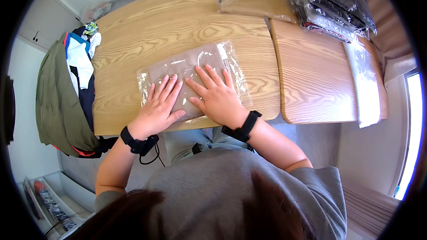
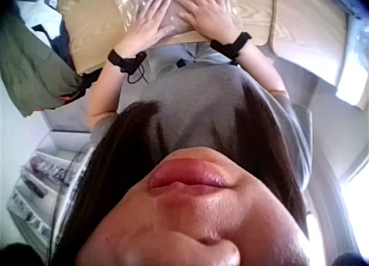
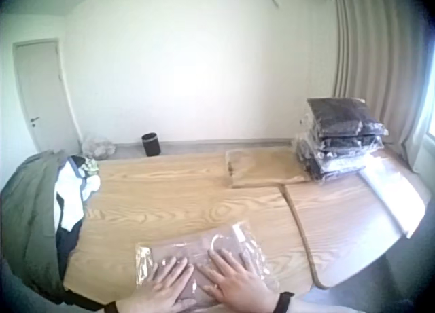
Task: Folding items of clothing and placing them into clear plastic bags on a table.
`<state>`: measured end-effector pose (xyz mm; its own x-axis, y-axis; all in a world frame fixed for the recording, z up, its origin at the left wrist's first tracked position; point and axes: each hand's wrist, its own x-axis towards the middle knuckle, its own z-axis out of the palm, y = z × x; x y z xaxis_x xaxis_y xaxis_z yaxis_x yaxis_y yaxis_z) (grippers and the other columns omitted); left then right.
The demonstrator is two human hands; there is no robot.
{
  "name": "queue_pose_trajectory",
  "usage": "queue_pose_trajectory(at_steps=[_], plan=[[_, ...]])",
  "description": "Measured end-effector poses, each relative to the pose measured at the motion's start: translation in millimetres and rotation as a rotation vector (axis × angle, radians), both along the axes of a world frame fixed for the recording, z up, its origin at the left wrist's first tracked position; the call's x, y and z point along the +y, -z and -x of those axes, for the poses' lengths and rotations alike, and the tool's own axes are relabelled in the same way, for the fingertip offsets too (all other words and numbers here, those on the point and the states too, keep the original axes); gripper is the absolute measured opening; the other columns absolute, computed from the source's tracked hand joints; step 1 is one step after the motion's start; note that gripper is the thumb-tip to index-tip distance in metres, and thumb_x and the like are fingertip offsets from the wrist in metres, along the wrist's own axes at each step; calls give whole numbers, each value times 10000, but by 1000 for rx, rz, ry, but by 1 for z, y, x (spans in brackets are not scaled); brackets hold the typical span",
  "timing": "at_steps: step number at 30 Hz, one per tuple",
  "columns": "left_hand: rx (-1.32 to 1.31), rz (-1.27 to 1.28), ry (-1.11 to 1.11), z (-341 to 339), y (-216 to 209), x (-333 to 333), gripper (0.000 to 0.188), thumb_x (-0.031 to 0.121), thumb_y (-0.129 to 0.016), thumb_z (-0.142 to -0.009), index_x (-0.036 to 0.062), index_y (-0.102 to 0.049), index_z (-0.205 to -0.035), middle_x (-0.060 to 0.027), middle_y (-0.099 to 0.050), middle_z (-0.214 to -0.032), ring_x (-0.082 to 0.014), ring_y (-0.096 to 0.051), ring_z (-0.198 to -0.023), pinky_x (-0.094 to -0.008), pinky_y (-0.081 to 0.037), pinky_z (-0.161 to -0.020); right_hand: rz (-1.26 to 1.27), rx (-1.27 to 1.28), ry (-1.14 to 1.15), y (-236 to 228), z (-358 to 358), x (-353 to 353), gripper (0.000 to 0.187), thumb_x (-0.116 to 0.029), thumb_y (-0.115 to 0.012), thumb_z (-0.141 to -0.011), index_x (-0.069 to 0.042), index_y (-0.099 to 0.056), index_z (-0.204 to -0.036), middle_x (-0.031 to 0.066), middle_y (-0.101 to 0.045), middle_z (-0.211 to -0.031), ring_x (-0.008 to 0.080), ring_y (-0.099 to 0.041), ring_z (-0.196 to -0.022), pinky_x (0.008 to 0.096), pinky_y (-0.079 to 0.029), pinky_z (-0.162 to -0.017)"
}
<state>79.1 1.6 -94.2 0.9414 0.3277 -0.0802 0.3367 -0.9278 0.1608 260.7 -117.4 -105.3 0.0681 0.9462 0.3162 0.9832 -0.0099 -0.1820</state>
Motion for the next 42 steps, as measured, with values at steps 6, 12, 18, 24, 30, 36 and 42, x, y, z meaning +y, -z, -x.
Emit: queue_pose_trajectory(at_steps=[6, 12, 18, 24, 30, 36, 42], plan=[[-3, 57, -4, -2, 0, 2, 757, 516, -453, -891, 81, -199, -1456, -132, -137, -1524, -334, -112, -1405, -568, -119, -1088, 45, 24, 5, -2, -1, 3, 468, -430, -506, -885, -229, -497, -1307, 98, -408, -1396, 284, -352, -1303, 523, -269, -1030], [-5, 87, -2, -2, 3, 5, 752, 523, -446, -891, 93, -201, -1457, -135, -130, -1524, -334, -99, -1407, -563, -110, -1091, 37, 27, 4, -4, -1, 4, 464, -425, -507, -886, -225, -499, -1305, 98, -416, -1389, 287, -368, -1290, 524, -278, -1025], [-29, 245, -8, -1, -1, 13, 741, 547, -411, -902, 108, -203, -1462, -140, -133, -1524, -330, -89, -1410, -550, -65, -1098, 5, 43, -14, -2, -7, 2, 485, -440, -506, -885, -215, -489, -1315, 110, -412, -1393, 300, -362, -1297, 533, -259, -1038], [-92, 241, 9, 2, -2, 20, 716, 517, -453, -896, 116, -248, -1452, -131, -163, -1522, -314, -108, -1410, -531, -73, -1104, 48, 4, -80, -5, -10, 3, 584, -526, -507, -858, -221, -445, -1352, 148, -345, -1434, 318, -303, -1337, 533, -223, -1067], [-130, -105, -50, -2, -11, 16, 752, 501, -525, -864, 141, -231, -1455, -161, -105, -1525, -365, -96, -1402, -555, -142, -1089, 50, -57, 67, -11, -6, 3, 653, -557, -526, -835, -228, -397, -1384, 154, -299, -1456, 357, -256, -1354, 576, -214, -1056], [8, 64, -135, 3, 3, 22, 784, 569, -500, -853, 170, -209, -1462, -168, -68, -1528, -374, -47, -1405, -593, -146, -1071, 61, 58, 116, 3, -5, 1, 719, -637, -492, -807, -207, -409, -1376, 179, -304, -1449, 379, -239, -1356, 610, -221, -1034], [-179, 354, -156, 12, 8, 37, 713, 499, -529, -877, 131, -281, -1434, -144, -140, -1521, -303, -107, -1408, -483, -167, -1101, 165, 285, 40, -4, -18, 2, 687, -535, -566, -821, -195, -384, -1390, 196, -272, -1461, 373, -181, -1382, 599, -183, -1060]])
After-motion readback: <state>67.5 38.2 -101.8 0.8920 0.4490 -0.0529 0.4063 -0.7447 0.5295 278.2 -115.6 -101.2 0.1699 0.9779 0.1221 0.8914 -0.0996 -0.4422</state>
